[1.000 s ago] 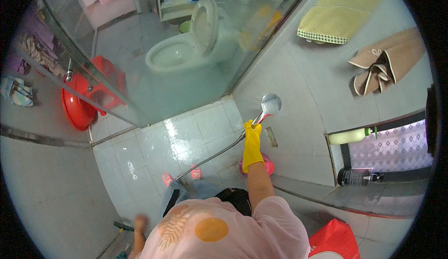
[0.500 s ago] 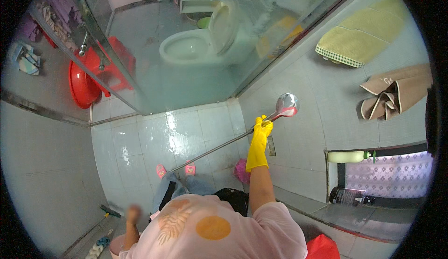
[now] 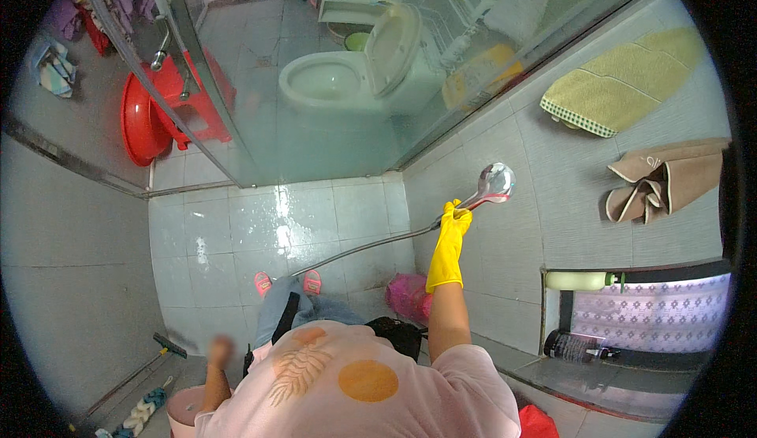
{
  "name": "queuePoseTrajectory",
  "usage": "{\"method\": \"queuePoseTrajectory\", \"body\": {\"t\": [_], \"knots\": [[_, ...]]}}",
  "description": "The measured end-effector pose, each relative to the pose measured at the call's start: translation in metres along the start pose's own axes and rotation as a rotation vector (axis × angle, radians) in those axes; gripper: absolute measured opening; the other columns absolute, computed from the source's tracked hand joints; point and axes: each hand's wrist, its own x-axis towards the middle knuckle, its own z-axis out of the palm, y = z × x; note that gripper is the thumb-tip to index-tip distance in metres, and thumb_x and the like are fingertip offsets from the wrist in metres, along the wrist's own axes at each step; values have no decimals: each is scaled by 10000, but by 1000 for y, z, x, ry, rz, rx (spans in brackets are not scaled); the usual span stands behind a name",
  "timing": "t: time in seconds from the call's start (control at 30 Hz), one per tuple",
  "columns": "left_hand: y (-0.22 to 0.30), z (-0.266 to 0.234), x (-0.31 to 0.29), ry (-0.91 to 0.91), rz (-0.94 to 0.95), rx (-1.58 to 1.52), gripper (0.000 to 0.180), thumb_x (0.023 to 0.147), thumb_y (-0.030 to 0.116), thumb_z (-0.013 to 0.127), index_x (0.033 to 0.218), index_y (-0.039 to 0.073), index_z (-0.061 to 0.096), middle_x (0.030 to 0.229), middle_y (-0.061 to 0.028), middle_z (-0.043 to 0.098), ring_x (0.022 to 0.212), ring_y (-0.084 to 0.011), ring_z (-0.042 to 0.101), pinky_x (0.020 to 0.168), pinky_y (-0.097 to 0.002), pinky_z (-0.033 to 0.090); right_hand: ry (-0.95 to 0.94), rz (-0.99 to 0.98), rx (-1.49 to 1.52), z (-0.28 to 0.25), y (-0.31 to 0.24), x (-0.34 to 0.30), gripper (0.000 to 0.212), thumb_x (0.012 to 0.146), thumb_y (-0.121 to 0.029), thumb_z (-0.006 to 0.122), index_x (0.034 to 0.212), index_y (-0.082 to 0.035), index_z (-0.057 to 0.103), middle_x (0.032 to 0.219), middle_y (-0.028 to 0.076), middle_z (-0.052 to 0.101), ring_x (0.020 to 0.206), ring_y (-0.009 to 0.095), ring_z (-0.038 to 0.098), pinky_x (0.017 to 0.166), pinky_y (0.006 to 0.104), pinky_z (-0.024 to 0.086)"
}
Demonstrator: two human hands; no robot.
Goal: The person cleans a shower stall by first rinsing the floor and walls with a handheld showerhead. They then move a red plastic stool and basin aside. Using a blue scrubbing pad and a scraper, the person scrubs the tiled floor and lower walls, focusing on the corners and grout lines.
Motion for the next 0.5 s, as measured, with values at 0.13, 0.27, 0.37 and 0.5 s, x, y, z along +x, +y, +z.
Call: {"method": "queuePoseTrajectory", "body": {"t": [0.13,0.27,0.37,0.5], "knots": [[8,7,-4,59,-2,-47,86,649,102,576,713,95,521,712,-91,525,684,-263,519,618,-415,399,-73,112,-23,5,15,7,282,736,-32,662,962,-18,493,881,71,581,688,157,556,578,269,450],[123,38,-47,142,-385,-234,84,775,141,529,836,91,501,751,-65,557,650,-205,549,540,-347,415,-179,273,-127,-9,21,-1,246,741,-82,654,930,-38,504,726,58,565,541,147,520,438,273,407],[102,34,-47,132,-398,-189,153,823,210,489,919,91,477,774,-62,572,624,-172,559,491,-302,405,-282,302,-185,-9,38,-9,191,754,-81,629,890,-50,497,673,61,553,498,144,506,404,276,396],[89,32,-54,168,-414,-228,152,802,206,506,880,77,495,752,-74,570,617,-179,558,481,-311,408,-433,384,-251,9,51,-33,178,758,-101,612,874,-53,485,653,63,539,514,160,511,419,297,402]]}}
